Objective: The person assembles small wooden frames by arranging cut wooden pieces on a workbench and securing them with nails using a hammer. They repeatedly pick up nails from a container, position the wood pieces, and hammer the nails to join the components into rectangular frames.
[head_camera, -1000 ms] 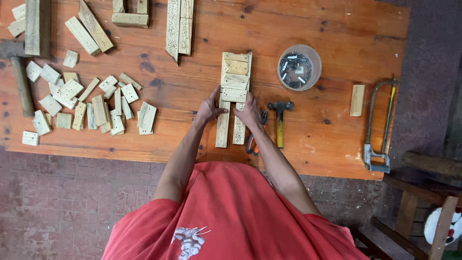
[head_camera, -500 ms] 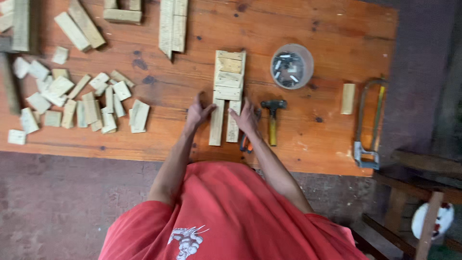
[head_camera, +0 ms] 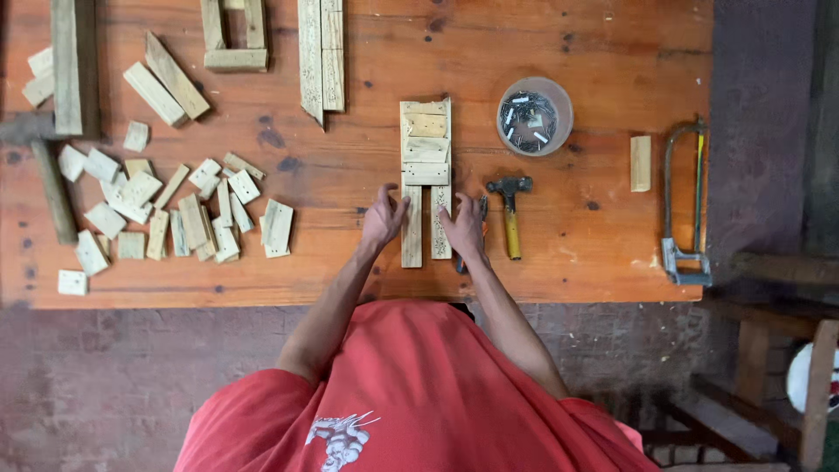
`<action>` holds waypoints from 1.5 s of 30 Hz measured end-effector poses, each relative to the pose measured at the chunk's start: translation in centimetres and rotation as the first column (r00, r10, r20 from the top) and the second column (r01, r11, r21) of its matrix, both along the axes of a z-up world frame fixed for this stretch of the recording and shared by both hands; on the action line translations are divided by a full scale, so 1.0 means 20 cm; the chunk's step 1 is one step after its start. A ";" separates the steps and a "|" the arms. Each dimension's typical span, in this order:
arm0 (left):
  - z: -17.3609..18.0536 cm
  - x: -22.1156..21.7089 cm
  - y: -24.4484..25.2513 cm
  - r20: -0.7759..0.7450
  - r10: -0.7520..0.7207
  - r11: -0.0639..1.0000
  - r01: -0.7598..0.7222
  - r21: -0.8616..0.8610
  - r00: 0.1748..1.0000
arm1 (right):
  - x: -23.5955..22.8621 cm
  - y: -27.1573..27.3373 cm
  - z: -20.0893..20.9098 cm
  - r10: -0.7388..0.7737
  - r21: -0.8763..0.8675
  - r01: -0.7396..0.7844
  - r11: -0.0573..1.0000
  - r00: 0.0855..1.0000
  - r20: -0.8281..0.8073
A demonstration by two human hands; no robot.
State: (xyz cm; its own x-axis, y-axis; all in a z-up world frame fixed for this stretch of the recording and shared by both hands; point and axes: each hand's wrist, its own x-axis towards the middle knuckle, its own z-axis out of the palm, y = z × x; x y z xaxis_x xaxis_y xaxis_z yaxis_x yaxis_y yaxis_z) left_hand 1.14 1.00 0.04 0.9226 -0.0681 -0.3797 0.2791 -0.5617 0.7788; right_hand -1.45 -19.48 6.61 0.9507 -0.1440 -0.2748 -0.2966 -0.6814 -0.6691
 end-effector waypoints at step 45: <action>0.04 0.53 -1.10 0.021 0.191 0.976 -0.187 -0.113 0.981 | 1.14 -1.15 -0.51 0.402 -0.299 -0.452 0.840 0.890 -0.216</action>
